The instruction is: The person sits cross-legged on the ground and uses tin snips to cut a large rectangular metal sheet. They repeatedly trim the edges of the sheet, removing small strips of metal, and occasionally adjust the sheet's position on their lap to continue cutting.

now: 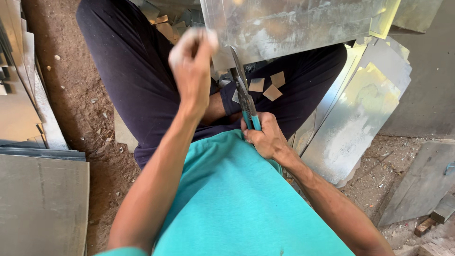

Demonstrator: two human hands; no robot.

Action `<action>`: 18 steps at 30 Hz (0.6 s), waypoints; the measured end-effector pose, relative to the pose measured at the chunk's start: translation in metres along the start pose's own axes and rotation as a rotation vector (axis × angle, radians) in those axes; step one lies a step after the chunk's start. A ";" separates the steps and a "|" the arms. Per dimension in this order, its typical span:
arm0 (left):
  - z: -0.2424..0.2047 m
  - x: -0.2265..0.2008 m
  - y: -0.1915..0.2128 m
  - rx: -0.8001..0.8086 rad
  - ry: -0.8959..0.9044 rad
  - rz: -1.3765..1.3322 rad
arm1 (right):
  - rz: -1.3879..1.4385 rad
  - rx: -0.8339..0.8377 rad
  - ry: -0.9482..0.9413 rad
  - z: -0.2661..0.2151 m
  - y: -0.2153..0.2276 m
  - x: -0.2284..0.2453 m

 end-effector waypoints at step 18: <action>-0.059 0.082 -0.154 0.396 0.437 -0.237 | 0.672 -0.410 -0.169 -0.094 0.013 -0.107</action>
Point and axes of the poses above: each hand's wrist, its own z-axis towards the middle knuckle, its own y-axis out of the back of the hand, x = y × z, the point moved 9 cm from there along z, towards the middle knuckle, and after that the axes turned 10 degrees about y, right-handed, at the moved point
